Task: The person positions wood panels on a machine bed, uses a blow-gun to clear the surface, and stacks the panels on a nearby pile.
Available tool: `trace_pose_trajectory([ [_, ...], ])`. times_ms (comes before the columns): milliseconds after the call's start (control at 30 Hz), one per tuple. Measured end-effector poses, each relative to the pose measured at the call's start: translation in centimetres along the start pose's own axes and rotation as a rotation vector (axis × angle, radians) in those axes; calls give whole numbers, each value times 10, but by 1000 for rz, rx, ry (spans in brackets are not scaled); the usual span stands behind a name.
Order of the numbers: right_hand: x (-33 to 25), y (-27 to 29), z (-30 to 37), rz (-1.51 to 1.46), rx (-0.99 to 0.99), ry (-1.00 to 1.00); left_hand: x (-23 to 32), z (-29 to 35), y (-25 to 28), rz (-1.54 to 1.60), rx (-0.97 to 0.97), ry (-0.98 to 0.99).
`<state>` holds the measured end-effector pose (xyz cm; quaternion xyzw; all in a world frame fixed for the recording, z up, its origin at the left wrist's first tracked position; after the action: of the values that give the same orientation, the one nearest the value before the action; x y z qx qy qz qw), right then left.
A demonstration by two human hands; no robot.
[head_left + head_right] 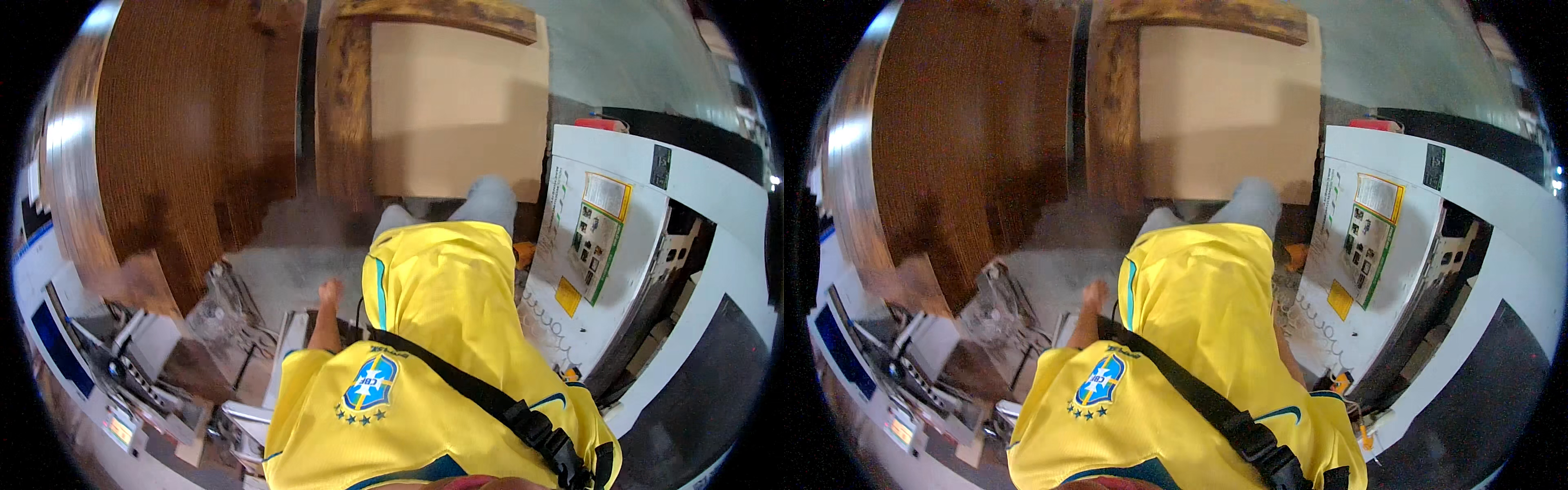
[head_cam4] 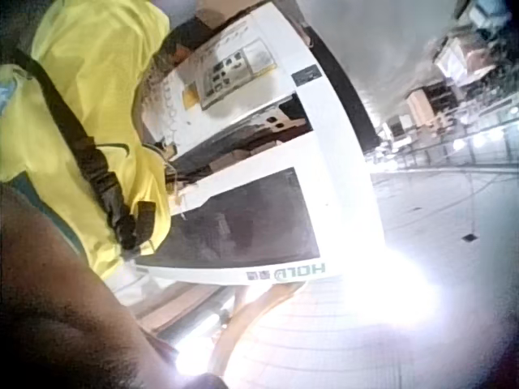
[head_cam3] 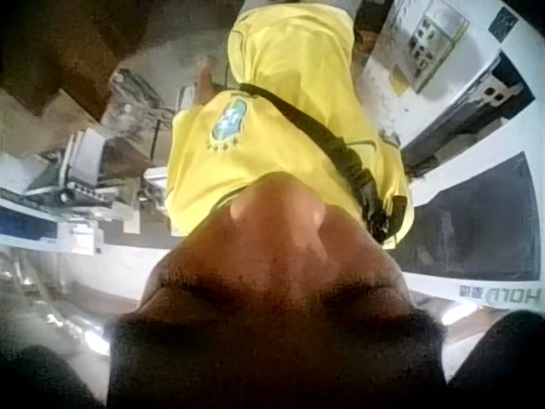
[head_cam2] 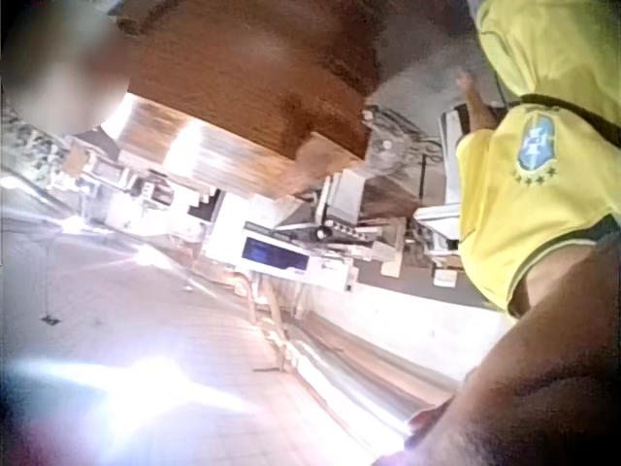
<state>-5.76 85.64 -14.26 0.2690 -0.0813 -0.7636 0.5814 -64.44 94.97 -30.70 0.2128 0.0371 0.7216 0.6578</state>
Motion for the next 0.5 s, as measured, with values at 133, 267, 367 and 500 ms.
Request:
trace_pose_trajectory([
  [133, -36, 8, -2, -146, 67, -34, 88, 19, -26, -136, -102, 71],
  [267, -115, 25, -56, -185, 72, -45, 194, 22, -109, -419, -150, -49],
  [367, -179, 40, -130, -185, 1, -45, 295, 11, -179, -719, -260, -335],
  [500, -199, 62, -247, -251, 34, 2, 450, 132, -343, -366, -284, -679],
])
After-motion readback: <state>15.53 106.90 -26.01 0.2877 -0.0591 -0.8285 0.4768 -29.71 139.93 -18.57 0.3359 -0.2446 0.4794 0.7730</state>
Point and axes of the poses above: each hand's wrist, its own z-axis away from the middle knuckle, its own y-axis out of the back of the hand, x = y × z, the point moved 2 cm from there along -z, towards the middle knuckle, and after that the axes turned 3 degrees about -y, right-handed, at the moved point
